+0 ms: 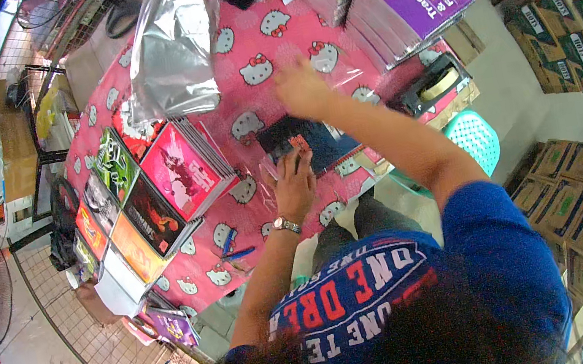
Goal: The person places stacks of notebooks into plastic bags, seals them with tape, and moves them to the side of a workspace.
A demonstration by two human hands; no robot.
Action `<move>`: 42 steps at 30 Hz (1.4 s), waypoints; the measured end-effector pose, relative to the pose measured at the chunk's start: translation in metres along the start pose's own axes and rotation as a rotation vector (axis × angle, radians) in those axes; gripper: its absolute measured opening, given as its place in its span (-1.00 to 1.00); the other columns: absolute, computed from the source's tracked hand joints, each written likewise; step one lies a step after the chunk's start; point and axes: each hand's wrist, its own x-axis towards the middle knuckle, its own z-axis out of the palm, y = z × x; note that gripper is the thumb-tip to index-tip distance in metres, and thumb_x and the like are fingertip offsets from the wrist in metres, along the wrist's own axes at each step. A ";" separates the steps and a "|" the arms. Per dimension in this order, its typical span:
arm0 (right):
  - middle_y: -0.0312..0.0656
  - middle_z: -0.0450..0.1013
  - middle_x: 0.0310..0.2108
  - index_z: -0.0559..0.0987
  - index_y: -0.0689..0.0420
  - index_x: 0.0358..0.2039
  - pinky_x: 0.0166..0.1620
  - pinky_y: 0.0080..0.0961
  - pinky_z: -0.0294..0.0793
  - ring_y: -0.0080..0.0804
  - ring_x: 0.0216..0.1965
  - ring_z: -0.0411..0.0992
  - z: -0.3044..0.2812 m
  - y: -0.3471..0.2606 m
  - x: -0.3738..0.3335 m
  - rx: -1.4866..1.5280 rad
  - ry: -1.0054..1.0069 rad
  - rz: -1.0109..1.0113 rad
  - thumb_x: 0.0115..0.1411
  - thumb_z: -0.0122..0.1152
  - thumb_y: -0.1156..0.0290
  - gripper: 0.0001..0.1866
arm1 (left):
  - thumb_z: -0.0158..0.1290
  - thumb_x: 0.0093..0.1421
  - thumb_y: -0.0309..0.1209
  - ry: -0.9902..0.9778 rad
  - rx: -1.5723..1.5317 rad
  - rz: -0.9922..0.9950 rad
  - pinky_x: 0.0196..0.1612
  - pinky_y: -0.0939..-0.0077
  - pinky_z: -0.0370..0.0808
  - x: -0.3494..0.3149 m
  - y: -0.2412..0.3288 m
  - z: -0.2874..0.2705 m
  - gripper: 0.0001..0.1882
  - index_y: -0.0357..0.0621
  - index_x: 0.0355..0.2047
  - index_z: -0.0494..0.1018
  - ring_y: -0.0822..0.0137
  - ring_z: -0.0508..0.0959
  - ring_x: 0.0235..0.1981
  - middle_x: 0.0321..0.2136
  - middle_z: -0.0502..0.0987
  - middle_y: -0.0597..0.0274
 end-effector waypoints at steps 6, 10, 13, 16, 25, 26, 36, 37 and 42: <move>-0.23 0.41 -0.07 0.54 0.08 -0.32 0.12 -0.14 0.16 -0.33 0.01 0.32 0.028 -0.036 -0.099 0.011 0.205 -0.042 0.03 -0.01 0.36 -0.78 | -0.02 0.06 -0.36 0.345 0.078 -0.069 0.21 -0.25 -0.08 0.068 -0.021 -0.034 -0.52 -0.01 0.05 0.34 0.04 0.21 0.19 0.13 0.27 0.14; -0.24 0.39 -0.02 0.49 0.08 -0.22 0.12 -0.16 0.16 -0.35 0.06 0.30 0.051 -0.045 -0.113 0.063 0.225 0.072 0.05 -0.03 0.35 -0.73 | -0.07 0.03 -0.39 -0.156 0.170 -0.005 0.14 -0.09 0.12 0.077 -0.059 -0.085 -0.75 -0.14 -0.30 0.50 0.16 0.36 -0.05 -0.25 0.46 0.10; -0.25 0.39 0.00 0.47 0.07 -0.18 0.12 -0.15 0.16 -0.36 0.06 0.30 0.056 -0.044 -0.114 0.069 0.257 0.119 0.06 -0.04 0.35 -0.71 | -0.02 -0.02 -0.37 -0.129 0.186 0.018 0.15 -0.04 0.13 0.030 -0.050 -0.111 -0.76 -0.15 -0.34 0.50 0.14 0.37 -0.10 -0.24 0.43 0.10; -0.25 0.40 -0.01 0.48 0.07 -0.19 0.12 -0.16 0.17 -0.36 0.05 0.33 0.054 -0.042 -0.117 0.076 0.267 0.072 0.05 -0.02 0.35 -0.71 | 0.07 -0.06 -0.35 -0.034 0.167 0.165 0.13 -0.05 0.13 0.029 -0.014 -0.117 -0.64 -0.22 -0.21 0.45 0.08 0.36 -0.10 -0.20 0.39 0.07; -0.25 0.45 -0.19 0.56 0.00 -0.29 0.09 -0.14 0.17 -0.30 -0.08 0.39 0.008 0.004 -0.130 -0.038 0.031 0.616 0.06 0.05 0.35 -0.80 | 0.11 -0.07 -0.29 -0.021 0.017 0.127 -0.02 0.30 0.37 0.060 0.005 -0.018 -0.25 -0.36 0.13 0.18 0.13 0.38 -0.17 -0.27 0.38 0.05; -0.23 0.44 -0.17 0.54 0.02 -0.26 0.08 -0.14 0.18 -0.27 -0.07 0.38 0.000 0.007 -0.151 -0.008 0.274 0.638 0.03 0.09 0.35 -0.78 | 0.11 -0.06 -0.30 0.007 0.044 0.149 -0.06 0.29 0.38 0.061 0.005 -0.014 -0.29 -0.36 0.11 0.22 0.14 0.38 -0.17 -0.28 0.37 0.07; 0.26 -0.02 0.25 0.31 -0.07 0.17 0.29 0.12 -0.37 0.14 0.33 -0.22 0.046 -0.116 -0.183 0.293 0.114 0.341 0.06 -0.05 -0.27 -0.24 | 0.03 -0.02 -0.42 -0.171 0.087 0.277 -0.27 0.29 0.48 0.078 0.009 -0.041 -0.86 -0.23 -0.47 0.49 0.12 0.52 -0.31 -0.44 0.50 0.08; 0.26 -0.02 0.25 0.31 -0.07 0.17 0.29 0.12 -0.37 0.14 0.33 -0.22 0.045 -0.116 -0.176 0.301 0.117 0.346 0.06 -0.05 -0.27 -0.24 | 0.03 -0.02 -0.42 -0.177 0.094 0.281 -0.27 0.29 0.48 0.075 0.008 -0.042 -0.86 -0.23 -0.47 0.49 0.12 0.52 -0.31 -0.44 0.50 0.08; 0.29 0.02 0.22 0.35 0.06 0.13 0.26 0.21 -0.46 0.20 0.31 -0.18 0.036 -0.107 -0.145 0.228 -0.067 0.327 -0.03 -0.04 -0.35 -0.13 | 0.01 -0.05 -0.42 -0.107 0.144 0.303 -0.37 0.25 0.50 0.068 0.007 -0.025 -0.88 -0.19 -0.55 0.51 0.10 0.56 -0.43 -0.51 0.52 0.06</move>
